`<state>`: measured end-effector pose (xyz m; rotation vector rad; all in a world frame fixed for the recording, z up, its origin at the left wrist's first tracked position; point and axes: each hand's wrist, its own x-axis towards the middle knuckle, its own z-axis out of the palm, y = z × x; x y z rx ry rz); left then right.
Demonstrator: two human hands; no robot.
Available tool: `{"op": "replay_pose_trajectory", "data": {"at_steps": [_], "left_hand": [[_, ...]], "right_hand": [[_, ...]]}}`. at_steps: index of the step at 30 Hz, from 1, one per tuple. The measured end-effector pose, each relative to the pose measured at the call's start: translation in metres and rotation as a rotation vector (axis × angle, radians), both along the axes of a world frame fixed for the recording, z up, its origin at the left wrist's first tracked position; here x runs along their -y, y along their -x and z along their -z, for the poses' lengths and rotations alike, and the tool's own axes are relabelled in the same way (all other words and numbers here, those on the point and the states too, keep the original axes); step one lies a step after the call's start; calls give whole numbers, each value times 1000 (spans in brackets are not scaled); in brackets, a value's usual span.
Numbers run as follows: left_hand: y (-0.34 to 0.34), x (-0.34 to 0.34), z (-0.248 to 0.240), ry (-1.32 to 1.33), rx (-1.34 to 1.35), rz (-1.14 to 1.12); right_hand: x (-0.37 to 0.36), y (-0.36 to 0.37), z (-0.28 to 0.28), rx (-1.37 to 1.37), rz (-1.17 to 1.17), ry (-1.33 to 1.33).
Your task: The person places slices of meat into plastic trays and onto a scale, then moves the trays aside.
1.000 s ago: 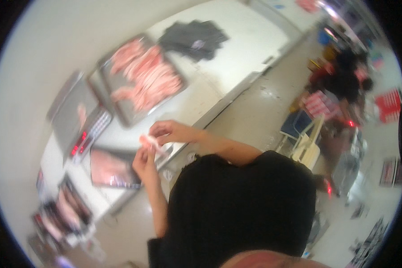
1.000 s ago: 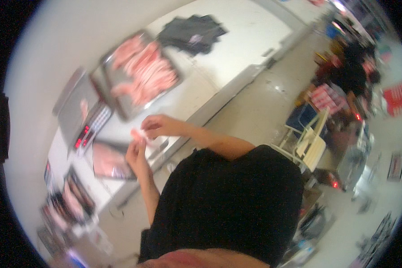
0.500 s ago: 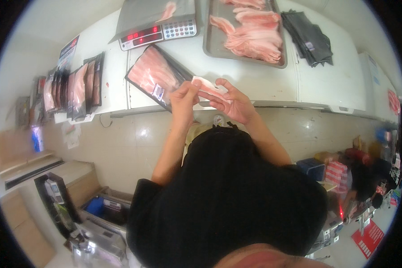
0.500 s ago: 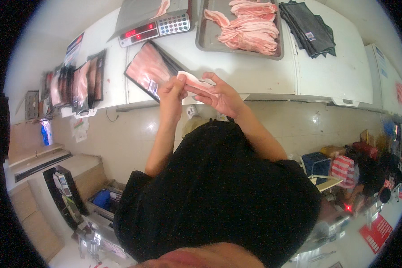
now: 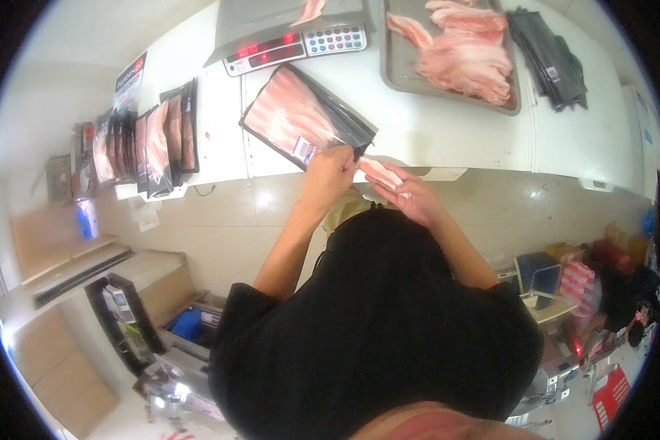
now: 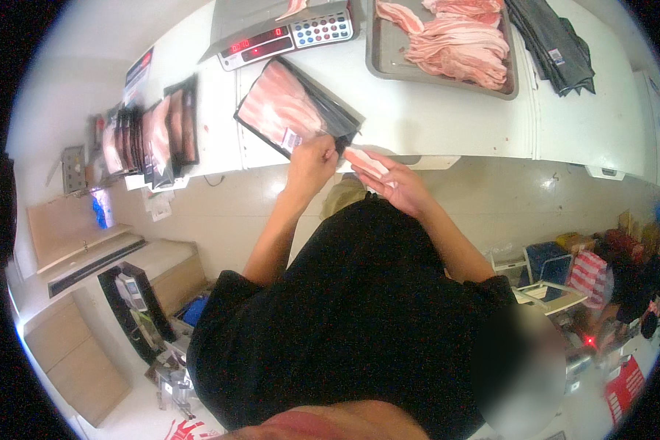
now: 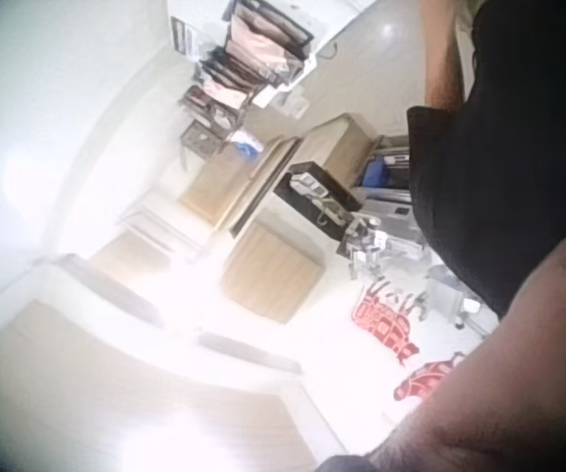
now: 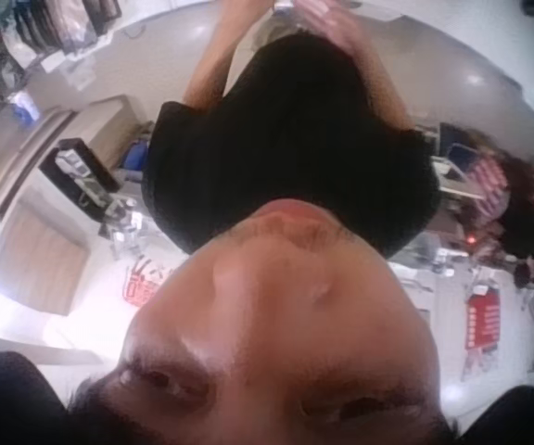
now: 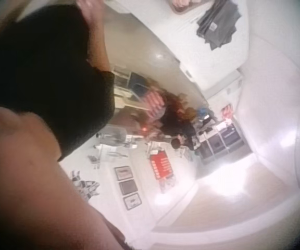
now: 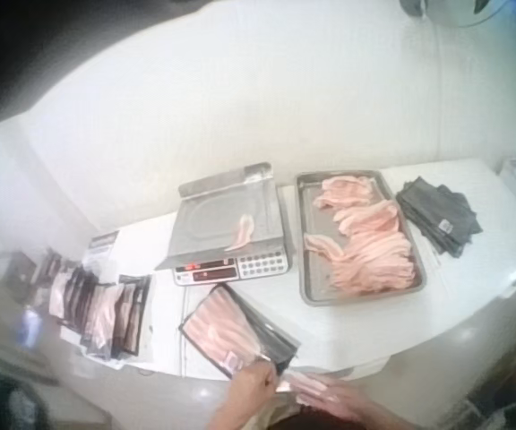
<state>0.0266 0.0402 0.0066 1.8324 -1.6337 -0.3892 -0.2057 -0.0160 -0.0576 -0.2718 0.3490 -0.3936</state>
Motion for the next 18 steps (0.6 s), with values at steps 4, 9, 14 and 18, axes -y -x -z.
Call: {"op": "replay_pose_trajectory", "data": {"at_steps": [4,9,14,18], "left_hand": [[-9,7,-12,31,-199,89],[-27,3,-13,87,-190,230],[-45,1,-16,44,-316,347],[-81,10,-18,88,-345,362]], "right_hand": [[1,-80,-1,-45,123,-26],[18,-161,-4,-26,200,136],[39,-196,8,-260,252,378],[42,-197,-30,-161,227,183]]}}
